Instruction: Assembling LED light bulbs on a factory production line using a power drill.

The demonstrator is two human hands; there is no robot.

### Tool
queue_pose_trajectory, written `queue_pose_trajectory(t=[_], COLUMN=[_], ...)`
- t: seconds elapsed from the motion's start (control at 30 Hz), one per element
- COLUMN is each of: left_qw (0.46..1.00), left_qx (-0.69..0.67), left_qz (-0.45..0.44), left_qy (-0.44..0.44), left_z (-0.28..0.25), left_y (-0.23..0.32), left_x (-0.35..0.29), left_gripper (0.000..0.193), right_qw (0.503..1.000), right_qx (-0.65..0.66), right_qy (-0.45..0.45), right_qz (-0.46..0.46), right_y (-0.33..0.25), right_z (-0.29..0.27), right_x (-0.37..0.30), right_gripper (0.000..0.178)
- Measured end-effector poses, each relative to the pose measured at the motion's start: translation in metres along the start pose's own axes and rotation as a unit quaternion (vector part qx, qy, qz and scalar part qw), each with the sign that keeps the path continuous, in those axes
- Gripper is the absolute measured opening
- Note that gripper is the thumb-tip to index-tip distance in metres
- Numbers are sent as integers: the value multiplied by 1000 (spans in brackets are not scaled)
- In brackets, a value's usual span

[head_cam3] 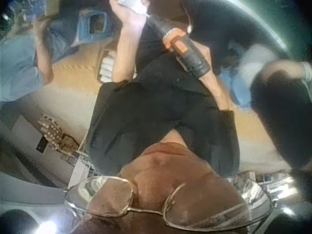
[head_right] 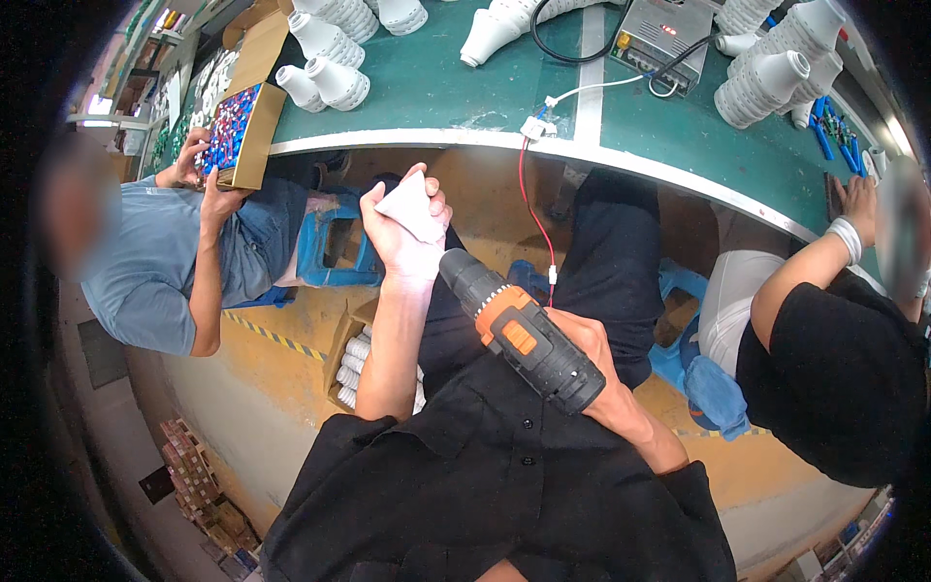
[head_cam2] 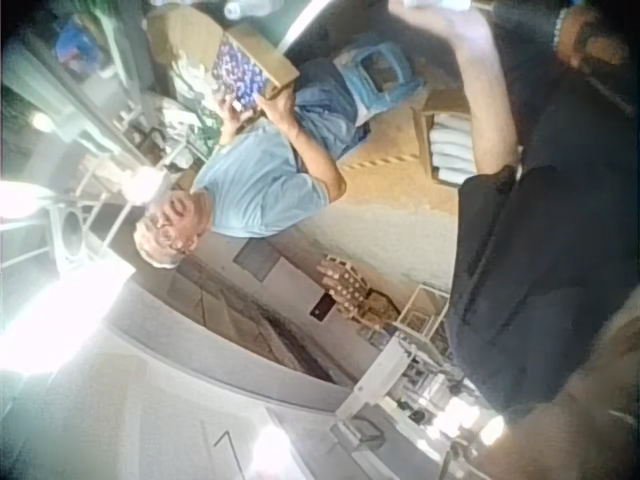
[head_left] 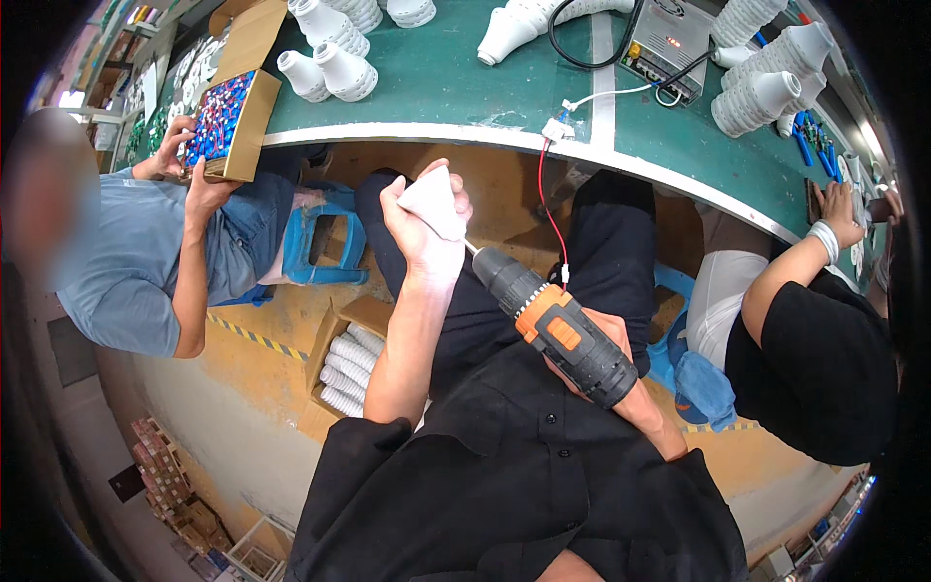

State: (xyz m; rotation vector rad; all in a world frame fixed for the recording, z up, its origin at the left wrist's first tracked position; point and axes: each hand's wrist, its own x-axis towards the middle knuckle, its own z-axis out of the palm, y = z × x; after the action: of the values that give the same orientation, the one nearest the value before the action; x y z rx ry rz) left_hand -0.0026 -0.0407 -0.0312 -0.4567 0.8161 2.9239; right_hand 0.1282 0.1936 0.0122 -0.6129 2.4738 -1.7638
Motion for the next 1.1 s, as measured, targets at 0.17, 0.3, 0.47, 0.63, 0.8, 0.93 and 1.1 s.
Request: queue_pose_trajectory(t=[0.17,0.3,0.47,0.63,0.8,0.93,1.1], left_qw=[999,1000,996,993,985,980,976], left_qx=[0,22,64,89,137,158,179], left_qz=[-16,-5,40,61,97,112,119], left_qy=[-29,-19,-48,-41,-50,-41,-45], left_z=[-1,4,7,7,9,11,14], left_y=[-4,-8,-9,-12,-13,-17,-20], left_x=[-5,-8,-12,-15,-17,-17,-19], left_gripper=[58,58,59,59,58,58,59], right_qw=[999,999,1000,999,1000,1000,1000], right_qx=[-37,-30,-24,-32,-14,-13,11], right_qy=[-11,-10,-8,-11,-21,-14,-4], right_qz=[-2,-6,-11,-3,4,3,15], right_y=[9,5,7,7,7,6,4], right_z=[1,0,1,0,-1,-1,3], right_x=[-2,2,1,1,1,2,8], right_gripper=[22,23,24,25,24,24,21])
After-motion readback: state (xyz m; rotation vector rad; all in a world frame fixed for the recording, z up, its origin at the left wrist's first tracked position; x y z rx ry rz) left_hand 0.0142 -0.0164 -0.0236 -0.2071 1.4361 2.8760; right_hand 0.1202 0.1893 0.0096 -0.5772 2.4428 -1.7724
